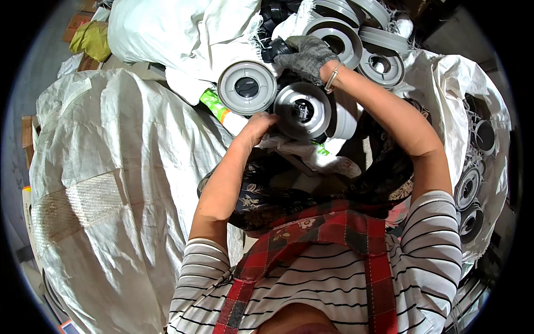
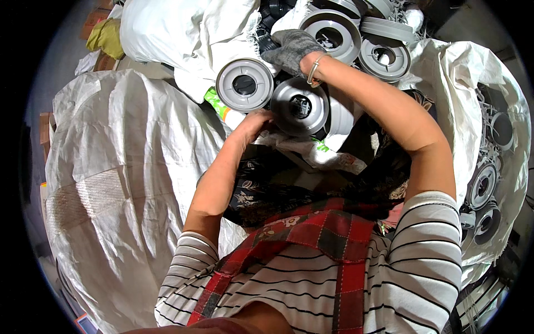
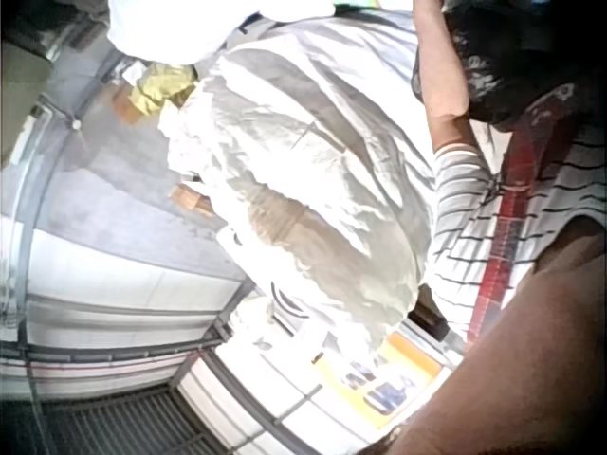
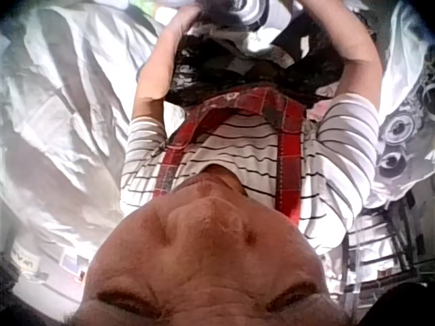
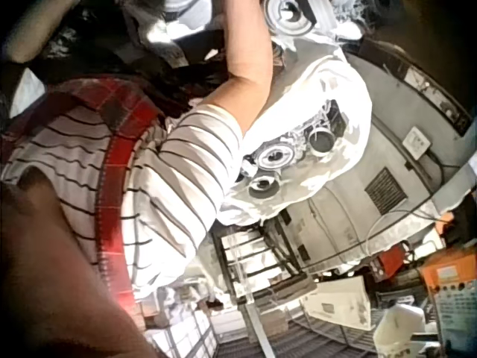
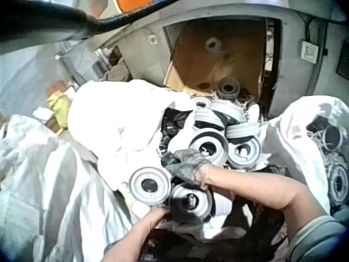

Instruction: The person sits on the floor and sorts gray circular plastic parts from a large white sack. They pick up the parts one by one, inspect them, and place them into a stack or a separate pile.

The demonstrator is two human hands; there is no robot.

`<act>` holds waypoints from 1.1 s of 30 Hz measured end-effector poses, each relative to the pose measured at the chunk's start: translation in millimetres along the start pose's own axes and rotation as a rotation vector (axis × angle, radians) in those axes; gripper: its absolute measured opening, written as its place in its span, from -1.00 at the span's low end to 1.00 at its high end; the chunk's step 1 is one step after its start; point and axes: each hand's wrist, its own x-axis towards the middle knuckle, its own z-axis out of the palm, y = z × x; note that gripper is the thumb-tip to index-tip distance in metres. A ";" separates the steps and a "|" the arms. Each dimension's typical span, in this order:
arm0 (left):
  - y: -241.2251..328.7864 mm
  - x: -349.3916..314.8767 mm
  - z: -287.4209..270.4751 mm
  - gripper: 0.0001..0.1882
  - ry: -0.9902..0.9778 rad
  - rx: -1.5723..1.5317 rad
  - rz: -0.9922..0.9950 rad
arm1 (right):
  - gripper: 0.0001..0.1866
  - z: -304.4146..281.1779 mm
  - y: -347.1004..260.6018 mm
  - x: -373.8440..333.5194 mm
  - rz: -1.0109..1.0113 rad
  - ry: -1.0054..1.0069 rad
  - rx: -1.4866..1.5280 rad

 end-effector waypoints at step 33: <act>88.4 -86.4 49.8 -0.59 0.006 -0.453 0.511 | -0.52 32.6 17.4 -50.5 -0.666 0.204 -0.260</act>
